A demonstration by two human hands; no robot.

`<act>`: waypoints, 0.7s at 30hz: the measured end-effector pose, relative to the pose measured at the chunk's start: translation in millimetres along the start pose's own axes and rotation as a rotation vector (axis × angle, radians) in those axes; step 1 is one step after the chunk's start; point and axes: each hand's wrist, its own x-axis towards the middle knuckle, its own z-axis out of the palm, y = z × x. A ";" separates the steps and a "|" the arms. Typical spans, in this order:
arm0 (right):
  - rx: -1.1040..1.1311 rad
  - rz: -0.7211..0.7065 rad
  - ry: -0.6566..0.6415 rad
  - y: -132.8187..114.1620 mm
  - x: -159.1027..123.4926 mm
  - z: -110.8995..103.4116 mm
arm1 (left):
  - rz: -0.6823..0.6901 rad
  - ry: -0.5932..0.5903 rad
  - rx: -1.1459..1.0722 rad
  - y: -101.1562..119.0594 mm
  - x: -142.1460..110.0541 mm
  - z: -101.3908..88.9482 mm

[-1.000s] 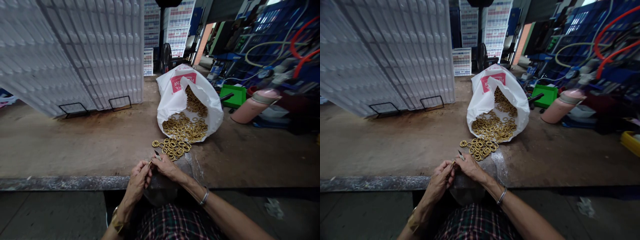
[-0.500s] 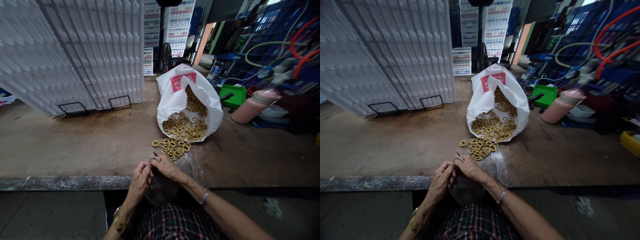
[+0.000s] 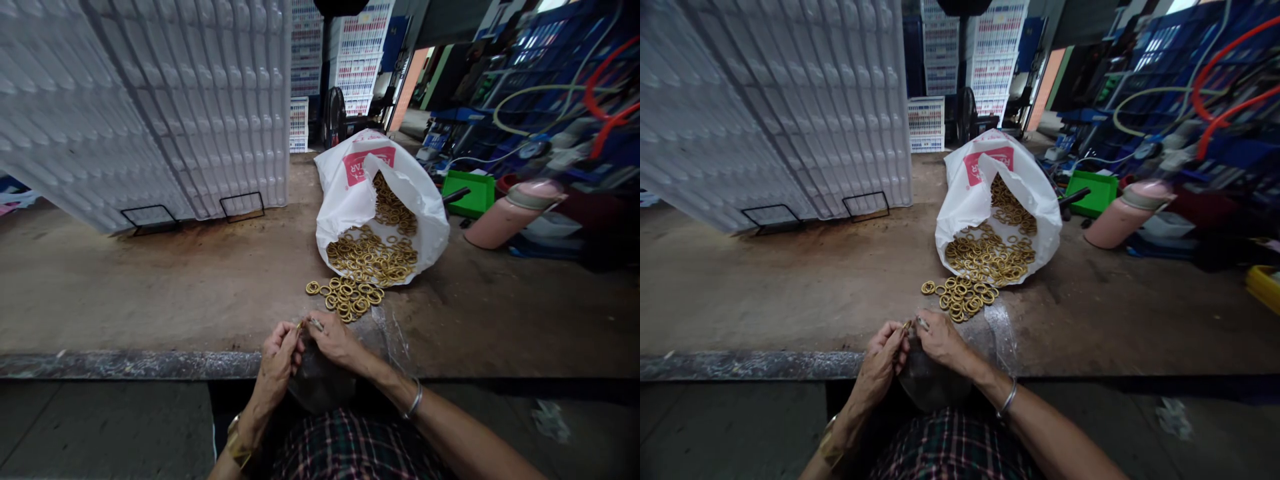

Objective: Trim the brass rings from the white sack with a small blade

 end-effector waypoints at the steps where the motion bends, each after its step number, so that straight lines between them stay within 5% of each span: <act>1: -0.078 -0.049 -0.016 0.5 -2.1 0.6 | -0.001 0.011 0.010 0.6 0.1 0.3; 5: -0.327 -0.122 -0.118 -1.9 -7.6 1.0 | -0.001 0.060 0.068 6.4 -1.2 3.8; 12: -0.667 0.053 -0.160 -15.4 -0.5 -1.9 | -0.013 0.038 0.019 4.8 -10.4 0.1; 21: -0.841 0.039 0.079 -8.4 37.9 -22.2 | -0.109 -0.034 -0.473 5.7 -14.1 -5.7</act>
